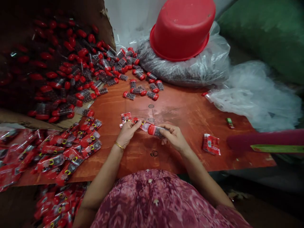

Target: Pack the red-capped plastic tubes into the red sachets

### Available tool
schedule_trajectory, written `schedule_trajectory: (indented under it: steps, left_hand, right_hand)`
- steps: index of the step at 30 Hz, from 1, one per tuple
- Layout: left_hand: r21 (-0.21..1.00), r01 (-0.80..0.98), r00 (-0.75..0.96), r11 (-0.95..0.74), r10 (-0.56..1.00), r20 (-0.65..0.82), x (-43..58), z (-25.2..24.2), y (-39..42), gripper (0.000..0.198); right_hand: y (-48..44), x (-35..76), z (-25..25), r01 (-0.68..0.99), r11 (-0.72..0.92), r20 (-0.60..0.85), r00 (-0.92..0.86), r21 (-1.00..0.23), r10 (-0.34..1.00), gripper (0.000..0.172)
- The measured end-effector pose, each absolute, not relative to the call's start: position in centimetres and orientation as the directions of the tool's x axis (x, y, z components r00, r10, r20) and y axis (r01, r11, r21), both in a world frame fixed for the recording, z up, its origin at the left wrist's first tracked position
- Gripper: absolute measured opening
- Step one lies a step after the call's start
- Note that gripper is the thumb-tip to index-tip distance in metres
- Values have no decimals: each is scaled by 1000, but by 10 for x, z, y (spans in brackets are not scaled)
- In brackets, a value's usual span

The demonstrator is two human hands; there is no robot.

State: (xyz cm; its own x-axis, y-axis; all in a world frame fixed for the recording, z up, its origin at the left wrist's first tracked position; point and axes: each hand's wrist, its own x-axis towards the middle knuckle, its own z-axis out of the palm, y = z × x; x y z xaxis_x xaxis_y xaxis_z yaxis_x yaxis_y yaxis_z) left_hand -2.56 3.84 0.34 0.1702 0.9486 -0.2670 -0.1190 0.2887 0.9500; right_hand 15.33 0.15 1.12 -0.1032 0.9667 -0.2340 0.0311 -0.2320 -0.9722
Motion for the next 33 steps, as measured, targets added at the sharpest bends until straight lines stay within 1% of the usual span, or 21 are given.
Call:
schedule_trajectory:
  steps: [4, 6, 9, 11, 14, 20, 28, 33]
  left_hand:
    - [974, -32, 203, 224, 956, -213, -27, 7, 38, 31]
    - [984, 8, 222, 177, 959, -174, -28, 7, 37, 28]
    - [991, 34, 202, 130, 970, -134, -27, 4, 35, 24]
    - [991, 33, 157, 128, 979, -132, -25, 2, 34, 22]
    - [988, 13, 95, 155, 983, -155, -20, -1, 32, 22]
    - [975, -92, -12, 201, 979, -203, -14, -7, 29, 26]
    - [982, -40, 66, 186, 981, -183, -20, -14, 29, 31]
    - [979, -54, 102, 198, 976, -192, -28, -15, 31, 36]
  right_hand:
    - [3, 151, 7, 43, -249, -252, -146, -968, 957, 25]
    - [2, 150, 4, 19, -261, -261, -157, -965, 953, 27]
    - [0, 147, 1, -17, -245, -243, -92, -969, 966, 30]
    - [-2, 145, -1, -6, -235, -234, -68, -972, 970, 30]
    - [-4, 142, -2, -11, -257, -254, -117, -966, 960, 32]
    - [-6, 138, -6, 2, -286, -285, -101, -958, 953, 33]
    - [-7, 141, -3, 28, -186, -188, -48, -982, 981, 28]
    - [-7, 142, -4, -4, -220, -219, -48, -976, 974, 29]
